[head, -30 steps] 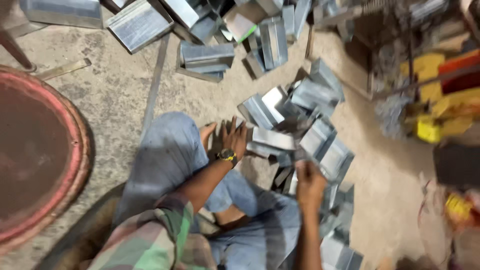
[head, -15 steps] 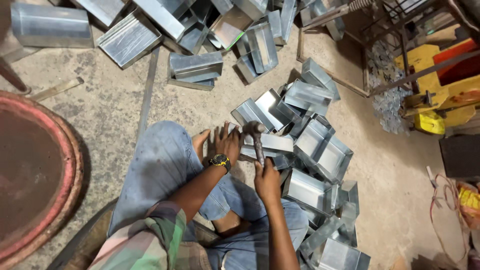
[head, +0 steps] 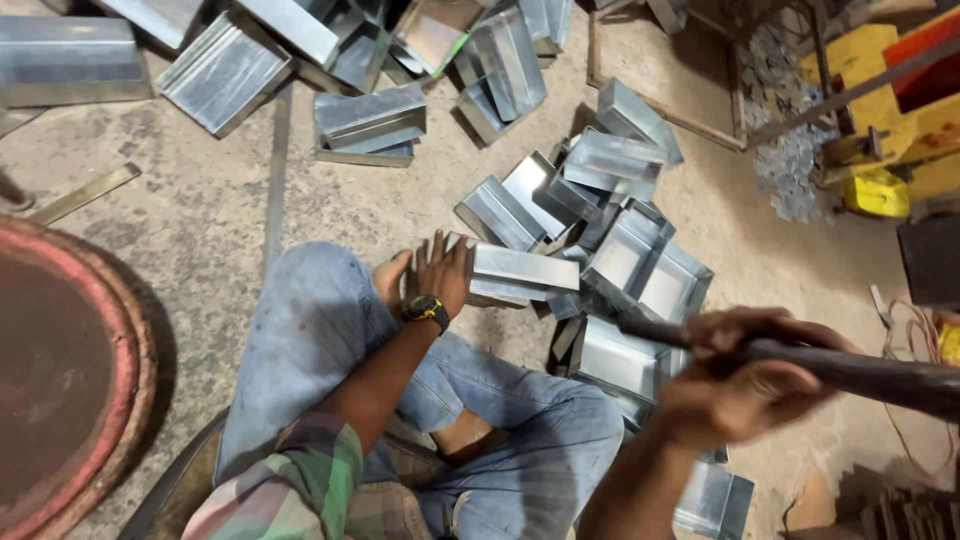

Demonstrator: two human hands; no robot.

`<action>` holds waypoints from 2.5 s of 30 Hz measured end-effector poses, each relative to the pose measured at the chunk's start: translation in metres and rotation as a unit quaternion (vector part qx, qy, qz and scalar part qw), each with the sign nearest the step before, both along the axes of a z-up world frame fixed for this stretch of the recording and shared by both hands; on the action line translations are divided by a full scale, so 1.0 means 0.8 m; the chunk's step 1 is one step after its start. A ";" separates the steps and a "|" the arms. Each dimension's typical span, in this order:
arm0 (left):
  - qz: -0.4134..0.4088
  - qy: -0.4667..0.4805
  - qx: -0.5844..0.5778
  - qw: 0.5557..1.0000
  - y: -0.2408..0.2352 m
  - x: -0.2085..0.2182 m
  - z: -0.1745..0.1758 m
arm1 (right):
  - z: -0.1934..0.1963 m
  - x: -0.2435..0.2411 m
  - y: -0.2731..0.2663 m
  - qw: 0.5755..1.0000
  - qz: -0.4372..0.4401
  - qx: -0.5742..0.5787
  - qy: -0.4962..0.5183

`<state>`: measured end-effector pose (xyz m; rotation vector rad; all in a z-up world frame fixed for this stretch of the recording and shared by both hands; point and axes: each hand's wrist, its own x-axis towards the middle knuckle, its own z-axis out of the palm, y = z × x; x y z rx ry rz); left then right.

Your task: The person uses a hammer to flatten or shape the edges and corners of various small rectangular metal boxes while sitting on the floor, handling the boxes one by one.

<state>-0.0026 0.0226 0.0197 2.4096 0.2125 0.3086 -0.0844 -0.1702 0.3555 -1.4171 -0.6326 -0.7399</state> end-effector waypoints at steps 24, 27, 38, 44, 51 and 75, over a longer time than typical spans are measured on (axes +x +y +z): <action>0.002 -0.002 0.007 1.000 0.004 -0.002 0.006 | -0.201 0.004 0.047 0.836 -0.314 -0.444 0.077; 0.017 -0.015 -0.030 0.999 0.001 -0.002 0.001 | -0.221 0.010 0.035 0.845 -0.155 -0.216 0.465; -0.051 -0.145 0.170 0.973 0.006 0.011 0.190 | -0.040 -0.053 0.009 0.939 -0.148 -0.057 0.304; -0.095 -0.141 0.226 0.959 0.011 0.003 0.219 | -0.007 -0.054 0.006 0.988 -0.108 0.034 0.109; -0.089 -0.139 0.248 0.955 0.009 0.000 0.220 | -0.093 -0.008 0.009 0.832 -0.196 -0.351 0.383; -0.103 -0.153 0.236 0.954 0.011 0.006 0.222 | -0.165 -0.061 0.018 0.891 -0.168 -0.190 0.376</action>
